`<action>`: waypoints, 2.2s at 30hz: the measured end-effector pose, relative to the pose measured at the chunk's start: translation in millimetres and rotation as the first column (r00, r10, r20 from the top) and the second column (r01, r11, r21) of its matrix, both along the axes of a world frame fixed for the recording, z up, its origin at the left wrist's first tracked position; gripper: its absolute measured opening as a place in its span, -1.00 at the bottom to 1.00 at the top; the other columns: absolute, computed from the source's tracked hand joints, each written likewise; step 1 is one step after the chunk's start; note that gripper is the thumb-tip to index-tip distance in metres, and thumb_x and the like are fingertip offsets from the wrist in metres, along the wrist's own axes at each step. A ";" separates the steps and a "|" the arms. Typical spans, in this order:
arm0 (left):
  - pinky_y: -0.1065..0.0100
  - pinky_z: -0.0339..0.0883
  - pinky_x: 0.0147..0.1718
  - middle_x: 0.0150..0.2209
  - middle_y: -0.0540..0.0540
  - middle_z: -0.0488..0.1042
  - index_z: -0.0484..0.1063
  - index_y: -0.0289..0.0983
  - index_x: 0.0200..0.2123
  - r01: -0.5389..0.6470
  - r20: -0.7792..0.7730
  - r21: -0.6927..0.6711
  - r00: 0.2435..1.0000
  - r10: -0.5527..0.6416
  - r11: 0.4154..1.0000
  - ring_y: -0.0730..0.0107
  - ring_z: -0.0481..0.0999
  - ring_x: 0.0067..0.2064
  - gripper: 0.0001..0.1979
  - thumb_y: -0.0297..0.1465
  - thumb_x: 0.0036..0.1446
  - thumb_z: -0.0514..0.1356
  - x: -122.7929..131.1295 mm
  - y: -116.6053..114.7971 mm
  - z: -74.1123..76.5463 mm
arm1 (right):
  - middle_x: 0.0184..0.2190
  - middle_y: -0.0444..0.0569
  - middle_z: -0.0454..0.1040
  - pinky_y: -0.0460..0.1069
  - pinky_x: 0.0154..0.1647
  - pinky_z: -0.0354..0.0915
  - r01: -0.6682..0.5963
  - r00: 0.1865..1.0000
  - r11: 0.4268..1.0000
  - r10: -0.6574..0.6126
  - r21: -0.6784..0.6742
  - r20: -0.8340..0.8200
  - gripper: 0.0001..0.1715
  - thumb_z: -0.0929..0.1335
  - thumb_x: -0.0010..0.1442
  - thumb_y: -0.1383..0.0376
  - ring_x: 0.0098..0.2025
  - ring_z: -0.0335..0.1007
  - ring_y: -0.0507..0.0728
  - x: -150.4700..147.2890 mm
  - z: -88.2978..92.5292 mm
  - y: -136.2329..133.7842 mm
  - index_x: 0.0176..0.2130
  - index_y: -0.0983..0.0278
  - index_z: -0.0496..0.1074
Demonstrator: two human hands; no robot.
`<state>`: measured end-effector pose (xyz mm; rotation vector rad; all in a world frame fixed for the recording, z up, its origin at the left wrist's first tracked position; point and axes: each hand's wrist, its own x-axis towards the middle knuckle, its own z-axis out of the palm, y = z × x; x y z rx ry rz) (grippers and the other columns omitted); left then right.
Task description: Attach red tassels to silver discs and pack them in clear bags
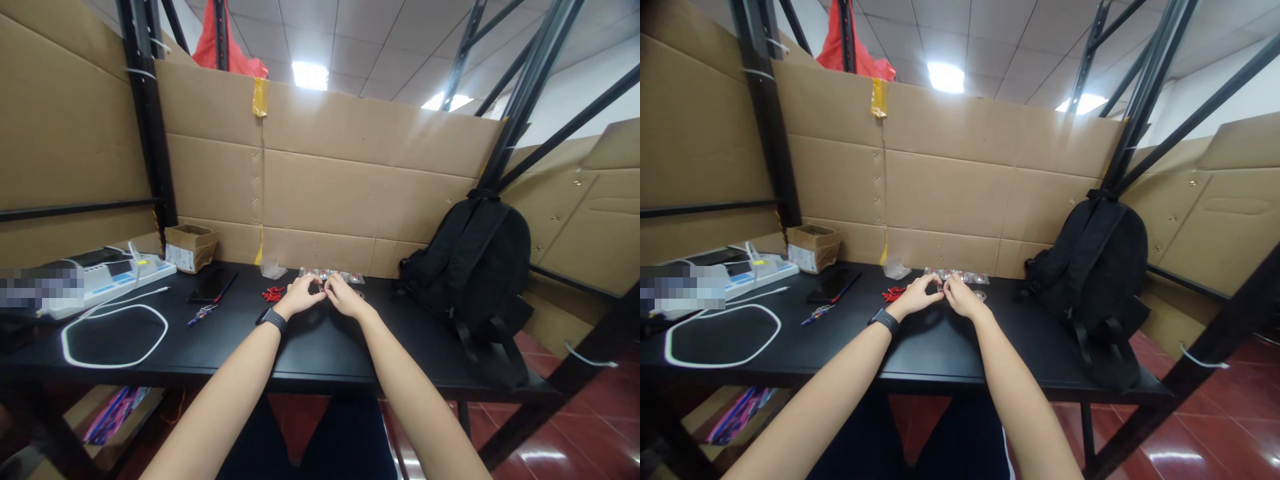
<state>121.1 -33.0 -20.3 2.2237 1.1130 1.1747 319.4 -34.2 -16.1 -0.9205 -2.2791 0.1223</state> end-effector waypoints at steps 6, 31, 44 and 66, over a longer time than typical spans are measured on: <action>0.09 0.26 0.00 -0.16 -0.10 0.59 0.62 -0.11 -0.33 -0.065 -0.216 0.044 0.974 0.073 0.997 -0.01 0.47 -0.04 -0.86 -0.30 0.00 0.29 1.1 1.3 -3.7 | -0.23 0.00 0.28 0.09 -0.05 0.27 0.012 1.000 1.000 -0.012 -0.007 0.001 -0.89 0.21 0.28 0.40 -0.17 0.24 0.16 -0.2 1.2 0.7 -0.29 0.22 0.26; 0.27 0.31 0.03 -0.17 -0.03 0.59 0.67 -0.09 -0.37 -0.159 0.018 -0.007 0.987 0.159 0.987 0.24 0.49 -0.04 -0.89 -0.25 0.01 0.35 0.2 15.6 -8.1 | -0.34 -0.05 0.51 -0.02 -0.26 0.29 0.044 0.967 0.989 -0.078 -0.143 -0.243 -0.85 0.39 0.16 0.25 -0.34 0.38 0.08 4.2 -2.6 8.4 -0.27 0.26 0.52; -0.05 0.19 0.08 0.04 -0.16 0.50 0.59 -0.09 -0.15 -0.331 -0.277 0.135 0.892 0.356 0.934 -0.02 0.34 0.14 -0.71 -0.15 0.19 0.15 -10.7 16.8 -5.5 | -0.51 -0.13 0.44 -0.08 -0.35 0.21 0.236 0.949 0.960 -0.261 -0.149 -0.177 -0.94 0.33 -0.01 0.40 -0.44 0.32 0.05 3.6 1.1 5.0 -0.45 0.27 0.42; 0.02 0.16 0.14 0.22 -0.22 0.36 0.35 -0.23 0.15 -0.675 -0.008 0.314 0.701 0.713 0.667 0.08 0.32 0.22 -0.54 -0.37 0.18 0.05 -67.3 28.2 17.1 | -0.54 -0.13 0.48 -0.09 -0.40 0.22 0.328 0.893 0.923 -0.373 -0.201 -0.254 -0.94 0.35 -0.01 0.33 -0.48 0.38 0.05 23.8 10.6 3.2 -0.47 0.27 0.45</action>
